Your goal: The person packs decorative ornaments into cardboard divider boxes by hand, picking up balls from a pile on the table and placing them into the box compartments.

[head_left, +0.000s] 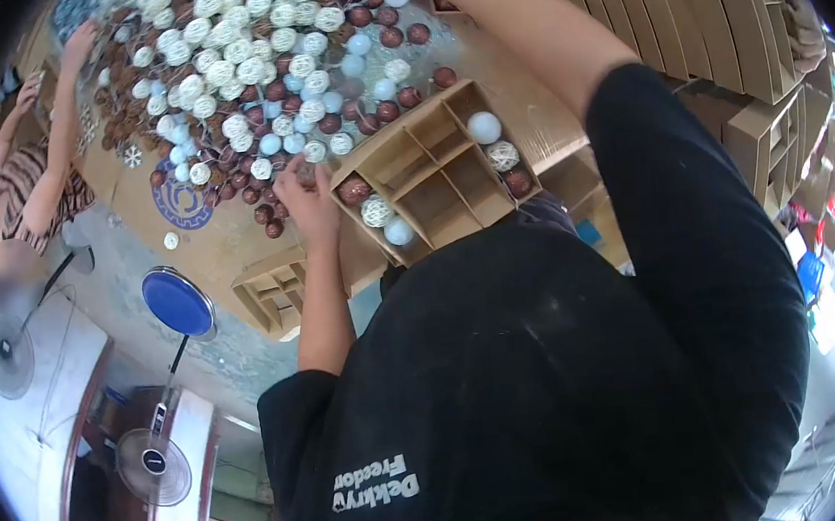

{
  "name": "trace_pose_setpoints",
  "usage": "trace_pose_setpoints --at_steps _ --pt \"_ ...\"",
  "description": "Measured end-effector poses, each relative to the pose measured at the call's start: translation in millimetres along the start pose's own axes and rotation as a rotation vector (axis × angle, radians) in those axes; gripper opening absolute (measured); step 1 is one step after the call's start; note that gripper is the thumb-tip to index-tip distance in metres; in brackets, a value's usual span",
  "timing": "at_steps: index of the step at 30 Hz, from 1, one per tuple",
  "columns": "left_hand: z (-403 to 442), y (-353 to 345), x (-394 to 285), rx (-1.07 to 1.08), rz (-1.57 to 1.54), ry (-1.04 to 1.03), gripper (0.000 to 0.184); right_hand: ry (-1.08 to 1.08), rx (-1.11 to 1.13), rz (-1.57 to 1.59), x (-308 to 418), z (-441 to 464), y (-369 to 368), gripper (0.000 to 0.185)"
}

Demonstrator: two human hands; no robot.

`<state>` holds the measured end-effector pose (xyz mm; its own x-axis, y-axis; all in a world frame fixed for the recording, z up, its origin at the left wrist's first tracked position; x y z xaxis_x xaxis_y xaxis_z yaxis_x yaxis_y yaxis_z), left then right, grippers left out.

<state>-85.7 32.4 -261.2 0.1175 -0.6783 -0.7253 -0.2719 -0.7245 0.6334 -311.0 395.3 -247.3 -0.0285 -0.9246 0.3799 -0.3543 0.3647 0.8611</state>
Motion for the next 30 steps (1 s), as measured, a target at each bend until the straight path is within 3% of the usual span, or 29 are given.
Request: trace_pose_setpoints --at_steps 1,3,4,6,8,10,11,15,20,22,23,25,26,28,30 --pt "-5 3 -5 0.004 -0.003 0.019 0.035 -0.015 0.009 0.010 2 9 -3 0.041" --pt "-9 15 -7 -0.001 0.009 0.027 0.034 -0.075 0.224 -0.105 3 34 -9 0.021" --pt "-8 23 -8 -0.014 0.100 -0.056 0.031 -0.075 0.208 -0.092 4 44 -24 0.021" --pt "10 36 -13 -0.027 0.194 -0.202 0.029 -0.070 -0.204 -0.031 -4 58 -54 0.036" --pt "23 37 -14 -0.011 -0.088 -0.127 0.024 -0.091 -0.100 0.038 -4 46 -49 0.046" --pt "53 43 -46 -0.060 -0.035 -0.229 0.019 -0.226 -0.176 0.158 -4 39 -42 0.045" --pt "72 44 -62 0.031 0.011 -0.307 0.018 -0.228 -0.181 0.159 -7 40 -42 0.045" --pt "153 7 -125 0.163 0.191 -0.521 0.017 -0.181 -0.024 0.072 -31 42 -40 0.031" --pt "248 -60 -158 0.225 0.446 -0.800 0.027 -0.075 -0.124 0.156 -34 -1 -10 0.027" --pt "264 -69 -160 0.211 0.566 -0.850 0.030 0.045 -0.263 0.348 -27 -45 10 0.025" --pt "265 -71 -161 0.317 0.742 -0.749 0.033 0.059 -0.250 0.336 -29 -56 15 0.025" --pt "267 -73 -159 0.451 0.977 -0.654 0.033 -0.059 -0.207 0.646 -37 -83 14 0.021" --pt "261 -68 -165 0.452 0.976 -0.656 0.033 -0.060 -0.208 0.645 -36 -97 16 0.021" --pt "251 -52 -180 0.420 0.867 -0.646 0.033 -0.043 -0.123 1.276 -31 -120 24 0.017" --pt "233 -34 -180 0.327 0.812 -0.701 0.036 -0.102 -0.056 1.311 -26 -153 33 0.013"
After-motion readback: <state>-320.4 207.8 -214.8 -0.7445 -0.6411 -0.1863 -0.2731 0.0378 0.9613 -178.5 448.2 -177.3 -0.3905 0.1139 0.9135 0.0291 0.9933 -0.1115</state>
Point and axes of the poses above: each hand's wrist, its own z-axis towards the middle knuckle, its own y-axis out of the back of the hand, x = y × z, the point moved 2 cm from there along z, towards the middle knuckle, and after that the axes turned 6 degrees about x, right-handed, at the moved point
